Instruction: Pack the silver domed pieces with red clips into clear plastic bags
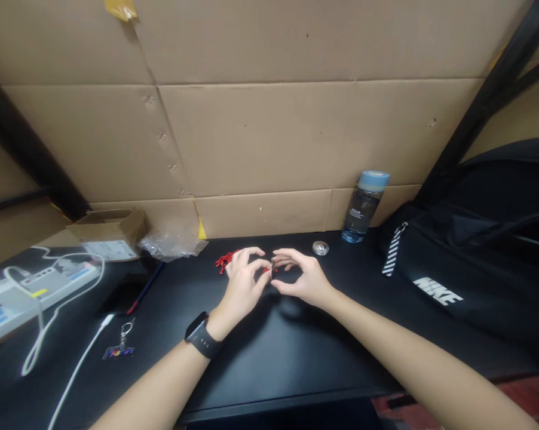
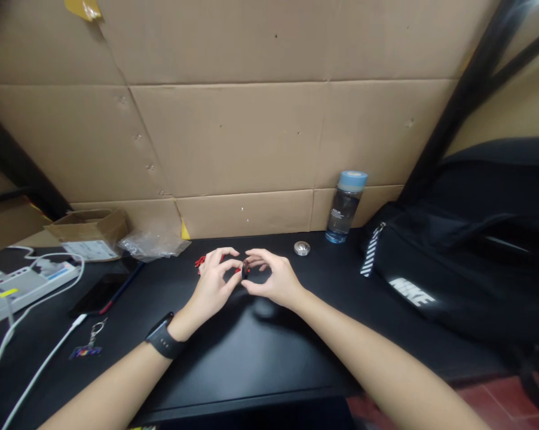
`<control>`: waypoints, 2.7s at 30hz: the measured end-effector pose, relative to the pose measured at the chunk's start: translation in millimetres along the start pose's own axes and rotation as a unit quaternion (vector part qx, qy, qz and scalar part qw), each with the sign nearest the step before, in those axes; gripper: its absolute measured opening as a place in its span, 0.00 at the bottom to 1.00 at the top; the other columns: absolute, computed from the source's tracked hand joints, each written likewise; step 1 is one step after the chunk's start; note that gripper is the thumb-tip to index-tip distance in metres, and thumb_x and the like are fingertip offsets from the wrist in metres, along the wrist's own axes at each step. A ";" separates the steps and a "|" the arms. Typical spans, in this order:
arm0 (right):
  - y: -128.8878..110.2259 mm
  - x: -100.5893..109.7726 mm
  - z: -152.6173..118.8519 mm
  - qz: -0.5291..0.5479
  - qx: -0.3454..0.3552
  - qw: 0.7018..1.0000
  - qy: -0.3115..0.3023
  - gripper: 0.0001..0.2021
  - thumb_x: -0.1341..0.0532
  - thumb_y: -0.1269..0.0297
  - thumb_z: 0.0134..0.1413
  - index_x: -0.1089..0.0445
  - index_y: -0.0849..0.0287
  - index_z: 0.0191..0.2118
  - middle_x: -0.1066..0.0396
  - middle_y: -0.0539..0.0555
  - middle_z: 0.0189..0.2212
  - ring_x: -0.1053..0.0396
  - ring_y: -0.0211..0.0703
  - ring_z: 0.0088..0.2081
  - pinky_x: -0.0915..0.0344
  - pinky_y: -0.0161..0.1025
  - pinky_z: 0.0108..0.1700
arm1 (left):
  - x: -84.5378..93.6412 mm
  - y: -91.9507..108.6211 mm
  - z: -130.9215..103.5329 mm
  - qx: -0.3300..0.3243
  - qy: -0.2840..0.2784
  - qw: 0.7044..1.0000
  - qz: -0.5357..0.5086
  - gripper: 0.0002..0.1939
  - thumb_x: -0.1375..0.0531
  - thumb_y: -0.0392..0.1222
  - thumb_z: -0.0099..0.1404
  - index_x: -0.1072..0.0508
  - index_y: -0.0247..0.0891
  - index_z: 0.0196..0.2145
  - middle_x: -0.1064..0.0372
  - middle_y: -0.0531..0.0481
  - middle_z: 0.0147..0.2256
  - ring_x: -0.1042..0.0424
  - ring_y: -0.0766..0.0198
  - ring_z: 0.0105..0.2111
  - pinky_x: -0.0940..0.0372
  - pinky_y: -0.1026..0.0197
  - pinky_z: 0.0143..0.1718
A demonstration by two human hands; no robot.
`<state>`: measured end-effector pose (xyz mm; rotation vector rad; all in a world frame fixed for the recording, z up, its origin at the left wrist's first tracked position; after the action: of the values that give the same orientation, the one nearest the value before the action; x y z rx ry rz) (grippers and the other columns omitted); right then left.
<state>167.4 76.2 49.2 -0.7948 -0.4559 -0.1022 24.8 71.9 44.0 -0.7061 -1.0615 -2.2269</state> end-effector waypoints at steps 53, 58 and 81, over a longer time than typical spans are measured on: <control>-12.8 14.9 5.1 -0.072 0.030 0.997 0.024 0.05 0.33 0.71 0.53 0.22 0.52 0.33 0.27 0.55 0.46 0.28 0.50 0.50 0.30 0.49 0.53 | -10.8 7.2 0.2 -0.009 -0.053 0.930 -0.363 0.18 0.30 0.36 0.60 0.25 0.41 0.48 0.34 0.43 0.53 0.29 0.54 0.54 0.24 0.51 0.51; -11.3 25.1 8.2 -0.093 0.034 0.994 0.038 0.06 0.33 0.74 0.50 0.24 0.54 0.30 0.27 0.55 0.47 0.29 0.51 0.50 0.32 0.50 0.54 | -12.7 1.1 0.9 0.005 -0.045 0.931 -0.363 0.16 0.32 0.36 0.60 0.27 0.41 0.46 0.34 0.45 0.52 0.29 0.56 0.53 0.23 0.54 0.47; 47.4 11.6 6.9 -0.229 -0.015 0.972 -0.043 0.05 0.33 0.71 0.52 0.25 0.56 0.28 0.27 0.56 0.44 0.30 0.49 0.46 0.32 0.51 0.52 | -65.5 -3.5 -28.0 -0.082 -0.262 0.961 0.024 0.29 0.42 0.48 0.72 0.40 0.55 0.68 0.48 0.45 0.71 0.57 0.37 0.72 0.55 0.22 0.64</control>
<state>187.5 115.3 26.9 -0.7142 -0.7169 -0.5062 62.3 68.3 -16.6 -1.4352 -1.0839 -2.1539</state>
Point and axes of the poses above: each hand's wrist, its own z-axis towards the middle knuckle, its own x-axis out of the back of the hand, y = z × x, the point moved 10 cm from there along z, towards the middle knuckle
